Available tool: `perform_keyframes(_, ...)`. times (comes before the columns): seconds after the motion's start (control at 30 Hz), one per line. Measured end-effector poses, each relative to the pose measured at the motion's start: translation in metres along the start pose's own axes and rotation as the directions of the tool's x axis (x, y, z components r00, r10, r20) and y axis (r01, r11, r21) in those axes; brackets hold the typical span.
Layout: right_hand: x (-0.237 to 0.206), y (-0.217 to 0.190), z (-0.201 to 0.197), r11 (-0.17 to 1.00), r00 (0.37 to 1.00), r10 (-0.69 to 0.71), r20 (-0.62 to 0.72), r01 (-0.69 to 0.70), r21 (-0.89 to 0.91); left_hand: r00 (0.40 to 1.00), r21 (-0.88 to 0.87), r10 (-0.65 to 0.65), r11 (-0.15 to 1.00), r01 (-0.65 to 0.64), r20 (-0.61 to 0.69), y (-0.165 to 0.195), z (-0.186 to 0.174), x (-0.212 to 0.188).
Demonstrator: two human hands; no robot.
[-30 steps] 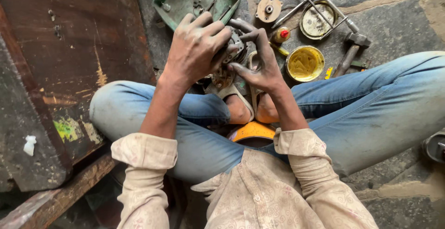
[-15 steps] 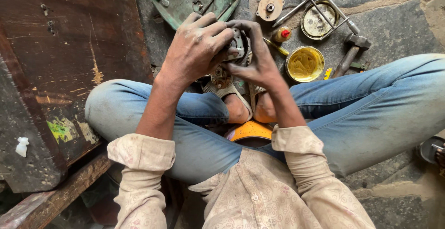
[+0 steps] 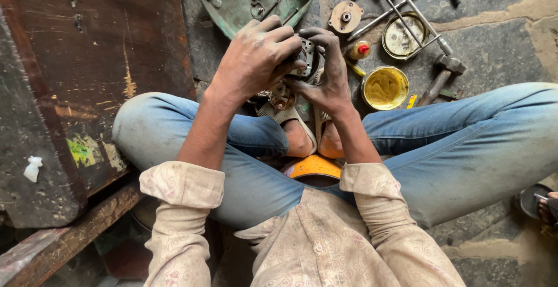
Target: The person sits on the workshop floor and works on a small engine starter-like component held in their lap. They disassemble and reposition parts of the housing by hand, use a green-handled screwdriver-like tool to work inside the housing, and wipe the part with a rag.
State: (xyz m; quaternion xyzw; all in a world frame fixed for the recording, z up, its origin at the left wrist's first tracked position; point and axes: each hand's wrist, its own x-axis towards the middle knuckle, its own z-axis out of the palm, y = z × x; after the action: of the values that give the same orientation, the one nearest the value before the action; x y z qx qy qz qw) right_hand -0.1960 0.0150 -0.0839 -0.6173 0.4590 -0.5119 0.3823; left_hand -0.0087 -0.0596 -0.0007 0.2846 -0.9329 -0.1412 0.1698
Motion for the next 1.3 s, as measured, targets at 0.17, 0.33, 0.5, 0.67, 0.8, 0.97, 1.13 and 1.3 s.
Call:
perform_keyframes(0.17, 0.004, -0.005, -0.014, 0.995, 0.988, -0.076, 0.131, 0.084, -0.056, 0.999, -0.007, 0.019, 1.0, -0.019, -0.035, 0.0, 0.002, -0.003)
perform_keyframes(0.33, 0.01, -0.013, -0.023, 0.985, 0.979, -0.05, 0.197, 0.08, -0.151, 0.998, -0.041, 0.032, 0.999, -0.035, -0.053, -0.002, 0.002, -0.002)
perform_keyframes(0.5, 0.015, -0.012, -0.019, 0.992, 0.987, -0.014, 0.162, 0.035, -0.124, 0.997, -0.038, 0.037, 0.998, -0.04, -0.073, -0.001, 0.0, -0.001)
perform_keyframes(0.67, 0.012, -0.007, -0.013, 0.981, 0.995, -0.003, 0.1, 0.022, -0.193, 0.997, -0.051, 0.018, 0.998, -0.022, -0.077, 0.0, -0.001, -0.001)
perform_keyframes(0.8, 0.01, -0.005, -0.012, 0.989, 0.997, 0.011, 0.079, 0.001, -0.149, 0.998, -0.065, 0.0, 0.998, -0.004, -0.067, 0.002, -0.003, 0.0)
perform_keyframes(0.97, 0.011, -0.005, -0.011, 0.996, 0.998, 0.013, 0.068, -0.007, -0.084, 0.997, -0.055, -0.002, 0.998, -0.002, -0.071, 0.001, -0.004, 0.001)
perform_keyframes(1.13, 0.011, -0.006, -0.014, 0.996, 0.995, 0.038, 0.097, -0.03, -0.084, 0.999, -0.055, -0.014, 0.998, 0.011, -0.052, 0.001, -0.002, 0.0)
perform_keyframes(1.3, 0.014, -0.011, -0.019, 0.996, 0.989, -0.045, 0.141, 0.055, -0.074, 0.998, -0.057, -0.01, 0.998, 0.006, -0.063, -0.001, -0.002, -0.002)
